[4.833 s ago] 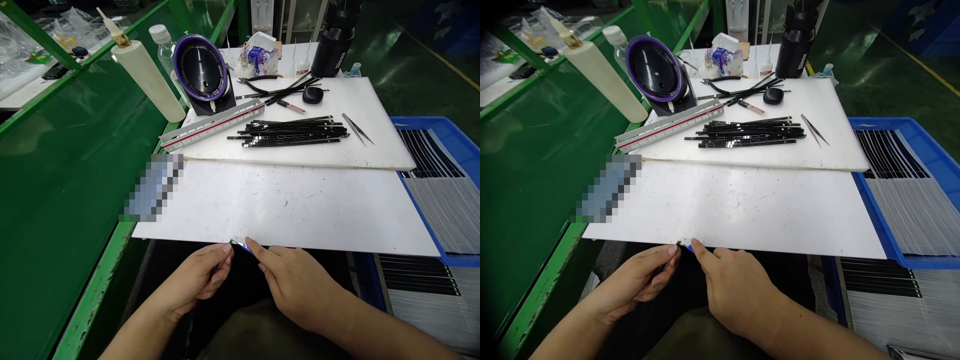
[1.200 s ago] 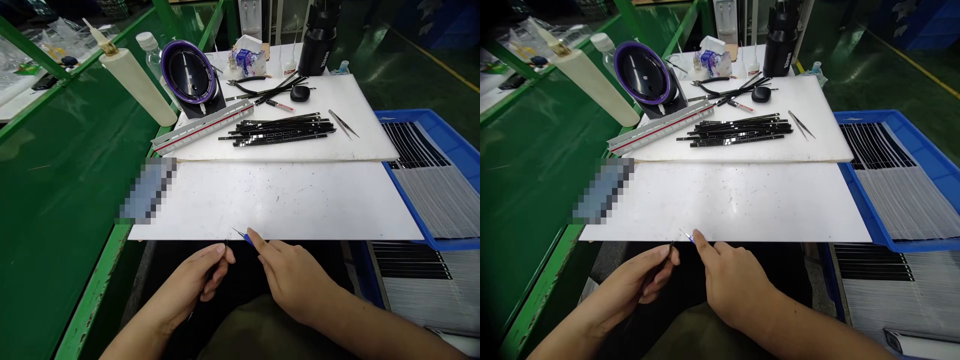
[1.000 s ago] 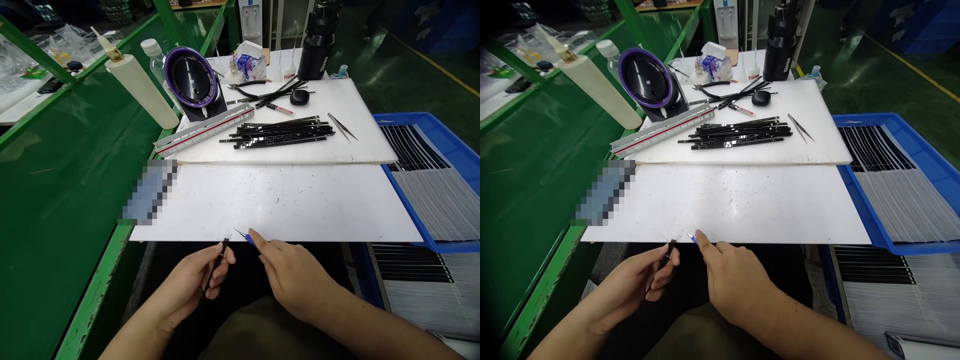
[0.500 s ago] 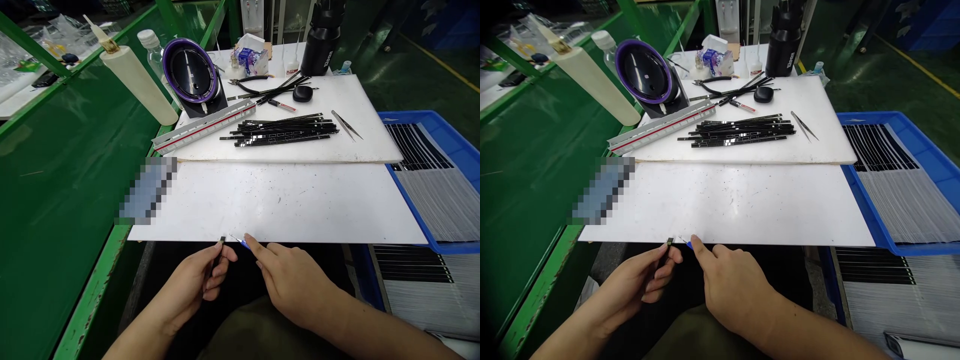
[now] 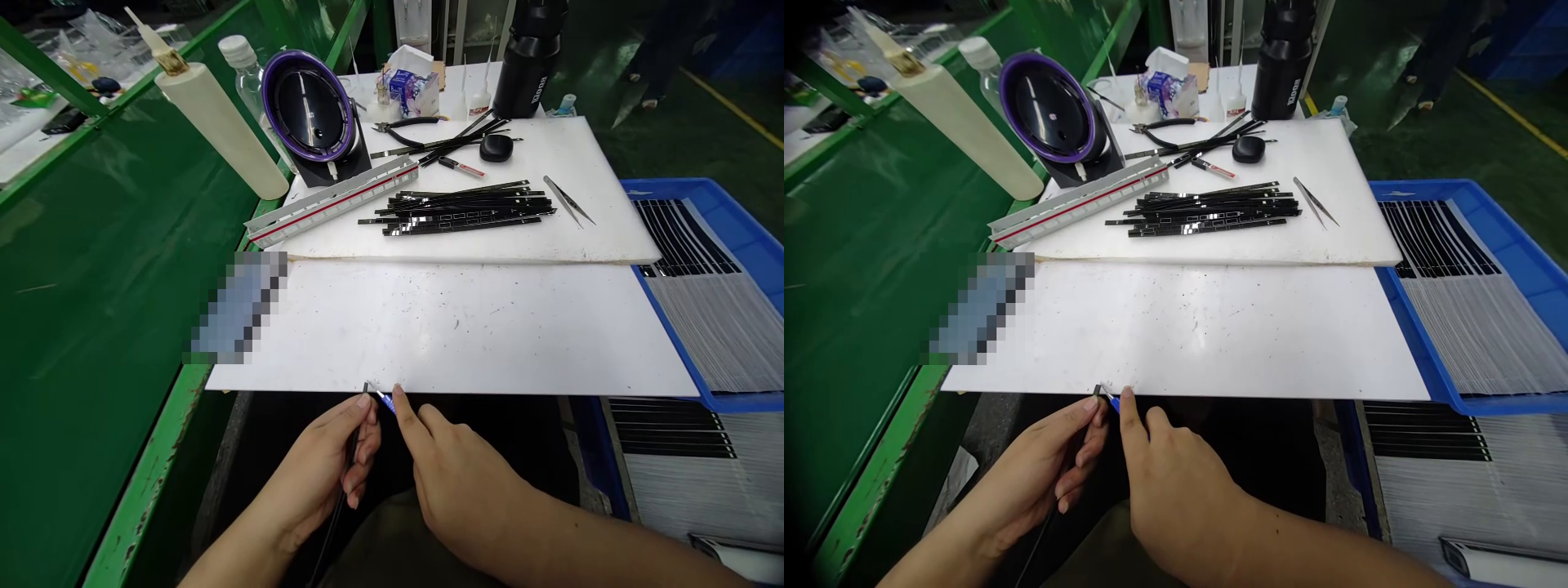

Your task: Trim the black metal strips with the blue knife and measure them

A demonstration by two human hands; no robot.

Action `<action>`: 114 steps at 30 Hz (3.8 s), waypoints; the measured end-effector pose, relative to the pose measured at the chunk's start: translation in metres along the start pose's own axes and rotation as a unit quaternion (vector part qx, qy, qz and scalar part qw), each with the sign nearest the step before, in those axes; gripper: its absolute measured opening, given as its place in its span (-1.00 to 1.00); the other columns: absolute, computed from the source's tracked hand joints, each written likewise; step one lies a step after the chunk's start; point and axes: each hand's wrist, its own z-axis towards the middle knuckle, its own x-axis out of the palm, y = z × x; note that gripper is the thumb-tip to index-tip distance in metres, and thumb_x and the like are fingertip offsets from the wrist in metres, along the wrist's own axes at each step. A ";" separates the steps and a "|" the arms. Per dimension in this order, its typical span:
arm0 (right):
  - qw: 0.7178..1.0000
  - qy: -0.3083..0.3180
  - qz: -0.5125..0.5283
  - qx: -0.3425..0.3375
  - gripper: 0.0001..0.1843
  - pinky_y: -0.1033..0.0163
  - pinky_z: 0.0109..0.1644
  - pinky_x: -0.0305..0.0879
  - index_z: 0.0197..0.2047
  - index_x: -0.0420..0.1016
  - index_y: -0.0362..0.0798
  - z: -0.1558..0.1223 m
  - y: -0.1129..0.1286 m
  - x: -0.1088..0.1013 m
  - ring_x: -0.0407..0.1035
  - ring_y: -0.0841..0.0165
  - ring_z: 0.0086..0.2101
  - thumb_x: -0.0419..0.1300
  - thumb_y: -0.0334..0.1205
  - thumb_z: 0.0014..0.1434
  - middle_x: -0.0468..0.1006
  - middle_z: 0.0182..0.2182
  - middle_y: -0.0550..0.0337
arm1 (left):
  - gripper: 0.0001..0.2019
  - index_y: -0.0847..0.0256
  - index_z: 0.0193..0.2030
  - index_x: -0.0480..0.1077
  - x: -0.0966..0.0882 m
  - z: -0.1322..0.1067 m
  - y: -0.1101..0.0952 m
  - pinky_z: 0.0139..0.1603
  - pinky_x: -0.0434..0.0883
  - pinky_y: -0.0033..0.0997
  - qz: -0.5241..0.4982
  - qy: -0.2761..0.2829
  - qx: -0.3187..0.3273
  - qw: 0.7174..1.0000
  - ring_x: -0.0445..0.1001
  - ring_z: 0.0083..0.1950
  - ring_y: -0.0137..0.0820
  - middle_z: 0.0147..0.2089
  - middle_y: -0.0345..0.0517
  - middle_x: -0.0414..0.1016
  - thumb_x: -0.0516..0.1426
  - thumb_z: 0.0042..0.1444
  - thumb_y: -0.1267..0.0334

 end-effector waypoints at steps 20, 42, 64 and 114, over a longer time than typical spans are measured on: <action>0.988 -0.006 -0.153 0.015 -0.17 0.28 -0.66 0.27 0.42 -0.04 -0.36 0.005 0.026 0.000 0.34 0.32 -0.61 0.03 -0.46 0.07 0.41 -0.39 0.05 | -0.64 0.23 -0.42 0.28 0.005 0.000 0.004 -0.80 0.14 -0.64 0.002 -0.002 0.016 1.000 -0.01 -0.71 -0.64 -0.56 -0.29 0.25 0.11 0.20 -0.04; 0.998 -0.047 0.000 0.048 -0.30 0.21 -0.40 0.23 0.46 -0.12 -0.05 -0.003 -0.012 -0.016 0.35 0.33 -0.45 -0.10 -0.40 0.29 0.50 -0.16 0.08 | -0.72 0.19 -0.31 0.33 -0.007 -0.004 -0.004 -0.73 -0.02 -0.67 0.024 0.012 0.006 1.000 -0.08 -0.66 -0.63 -0.54 -0.32 0.18 0.15 0.17 0.00; 0.998 -0.053 -0.026 -0.002 -0.41 0.23 -0.38 0.14 0.37 0.16 0.18 0.001 -0.025 -0.031 0.38 0.34 -0.44 -0.05 -0.31 0.30 0.53 -0.32 0.25 | -0.61 0.13 -0.29 0.43 -0.031 0.005 -0.011 -0.09 0.34 -0.41 0.359 0.005 0.126 0.925 0.38 -0.18 -0.28 -0.27 -0.13 0.42 -0.01 0.26 -0.12; 0.995 -0.057 -0.077 -0.033 -0.26 0.21 -0.49 -0.06 0.40 0.10 0.06 0.000 -0.030 -0.022 0.29 0.34 -0.51 -0.03 -0.43 0.15 0.53 -0.29 0.20 | -0.62 0.13 -0.28 0.38 -0.033 0.008 -0.008 0.04 0.34 -0.39 0.336 -0.004 0.111 0.935 0.40 -0.10 -0.31 -0.22 -0.18 0.42 0.03 0.23 -0.15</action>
